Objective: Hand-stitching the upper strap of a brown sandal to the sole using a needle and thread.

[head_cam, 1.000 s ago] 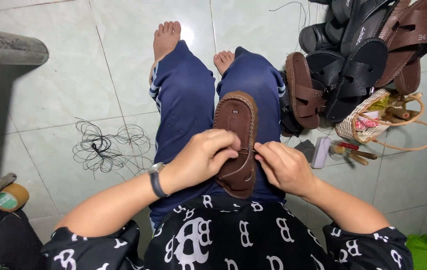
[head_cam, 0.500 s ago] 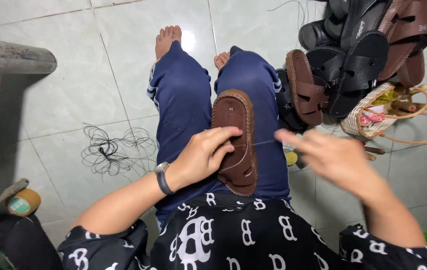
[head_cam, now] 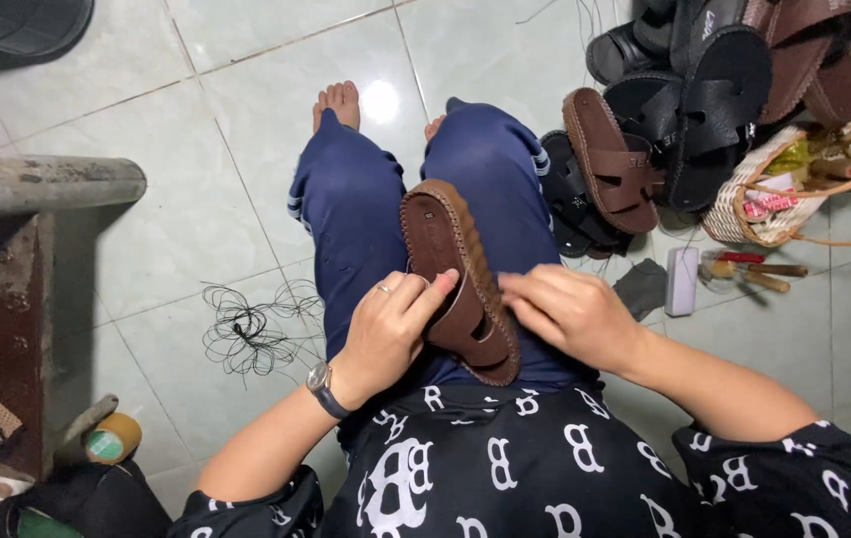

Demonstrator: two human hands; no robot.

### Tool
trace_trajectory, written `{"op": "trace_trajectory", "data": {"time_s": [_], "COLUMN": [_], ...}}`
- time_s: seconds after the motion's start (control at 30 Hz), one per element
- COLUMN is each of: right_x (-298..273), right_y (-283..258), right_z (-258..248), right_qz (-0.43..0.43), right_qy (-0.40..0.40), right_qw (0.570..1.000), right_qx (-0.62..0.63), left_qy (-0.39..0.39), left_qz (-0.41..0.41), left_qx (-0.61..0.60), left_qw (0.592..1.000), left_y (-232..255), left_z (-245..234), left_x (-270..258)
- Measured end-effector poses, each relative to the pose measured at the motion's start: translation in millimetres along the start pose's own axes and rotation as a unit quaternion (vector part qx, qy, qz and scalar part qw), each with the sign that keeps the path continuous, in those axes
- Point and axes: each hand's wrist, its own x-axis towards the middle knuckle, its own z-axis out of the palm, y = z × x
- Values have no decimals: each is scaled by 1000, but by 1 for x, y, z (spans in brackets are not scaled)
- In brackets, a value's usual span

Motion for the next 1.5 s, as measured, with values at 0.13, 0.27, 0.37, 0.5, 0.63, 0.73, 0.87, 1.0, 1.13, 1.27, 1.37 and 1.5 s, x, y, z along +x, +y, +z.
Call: {"op": "trace_trajectory", "data": {"time_s": [0.13,0.27,0.37,0.5,0.63,0.73,0.87,1.0,1.13,1.27,1.37,1.5], "right_x": [1,16,-20,-47,-55,-16,21,33,52,58,60,48], "right_y": [5,-20,12,63,90,30,-8,4,-8,-3,-1,1], "right_z": [-5,-45,-46,-125,-141,-85,-21,-22,-29,-32,-30,-25], "right_qz": [-23,-26,69,173,83,23,-21,-135,-242,-264,-254,-220], "right_qy": [22,-96,-147,14,173,151,6,24,3,9,22,-6], "right_qw": [998,967,960,984,918,980,1000,976,911,902,914,945], "right_qx": [-52,236,228,32,-347,-130,17,-169,-333,-342,-316,-244], "left_qy": [6,23,45,-1,77,13,29,-20,-72,24,82,15], "left_qz": [-15,-26,-21,-25,-131,-81,63,-43,-159,-356,-350,-332], "left_qx": [-38,12,52,456,251,158,170,-256,-575,-444,-516,-478], "left_qw": [999,999,997,890,956,984,983,966,799,822,777,813], "left_y": [-3,-10,-11,-69,-94,-38,-11,-1,-15,-74,-77,-101], "left_z": [-1,-6,-20,-69,-104,-77,-28,-63,-55,-43,-66,-88], "left_x": [6,0,5,-27,-19,18,20,52,50,28,31,15]}}
